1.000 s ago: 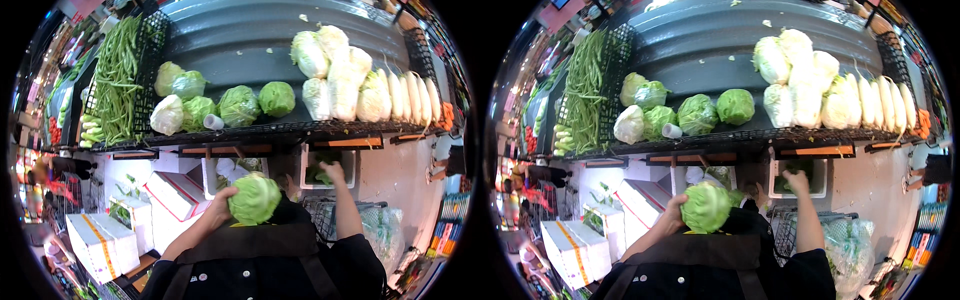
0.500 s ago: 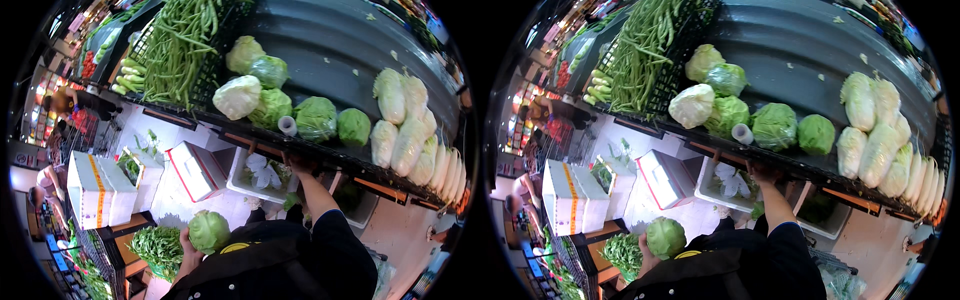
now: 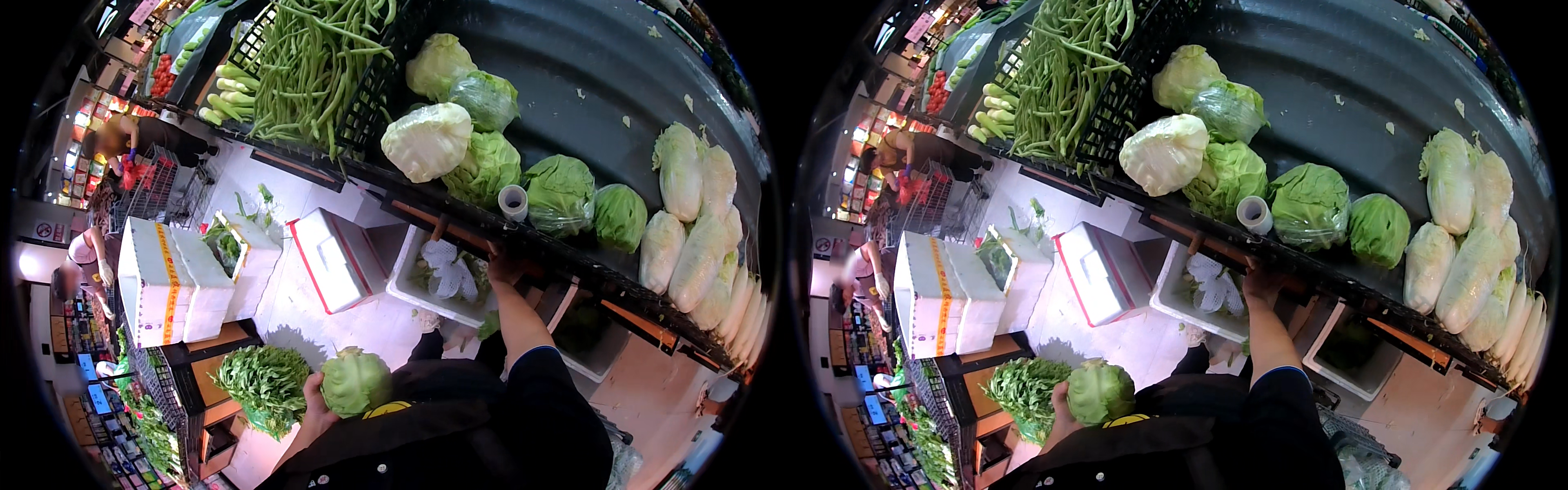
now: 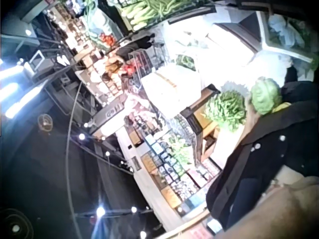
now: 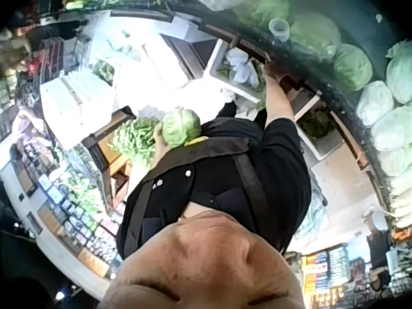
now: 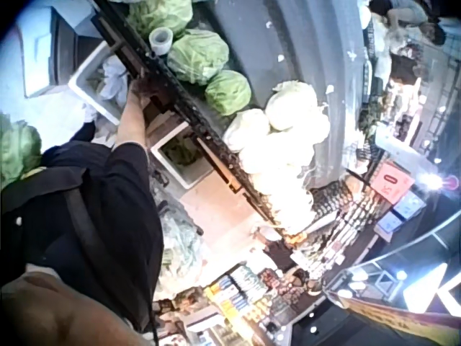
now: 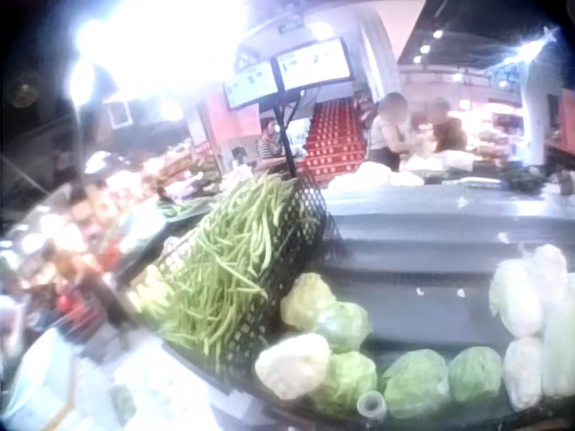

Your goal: The person removes cabbage from protective netting and places it on a produce display rack, using a knife to trim away loose outer leaves and then applying tape to the cabbage.

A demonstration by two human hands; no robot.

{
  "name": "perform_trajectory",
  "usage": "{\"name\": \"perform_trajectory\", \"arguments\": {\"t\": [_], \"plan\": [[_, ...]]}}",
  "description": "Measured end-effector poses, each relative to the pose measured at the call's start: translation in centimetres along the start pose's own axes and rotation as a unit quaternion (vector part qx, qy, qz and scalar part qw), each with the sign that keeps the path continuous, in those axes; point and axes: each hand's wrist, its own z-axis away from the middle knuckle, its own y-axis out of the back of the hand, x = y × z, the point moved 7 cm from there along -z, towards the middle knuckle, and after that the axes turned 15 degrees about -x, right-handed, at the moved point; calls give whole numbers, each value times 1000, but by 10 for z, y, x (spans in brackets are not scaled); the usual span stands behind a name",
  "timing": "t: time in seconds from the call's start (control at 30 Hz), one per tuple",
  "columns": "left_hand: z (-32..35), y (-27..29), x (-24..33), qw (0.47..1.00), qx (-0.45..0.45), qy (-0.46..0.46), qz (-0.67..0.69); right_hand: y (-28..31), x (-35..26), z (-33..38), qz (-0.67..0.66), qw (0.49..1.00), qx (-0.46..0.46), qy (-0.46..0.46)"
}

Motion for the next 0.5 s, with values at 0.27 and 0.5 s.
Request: {"name": "perform_trajectory", "arguments": {"t": [0.27,0.5], "plan": [[-6,-13,4,997,-82,6,16,-24,-13,95,-268,892,-360,61],[-8,-51,-4,986,-99,72,-114,85,-60,205,-513,661,-521,166]]}}
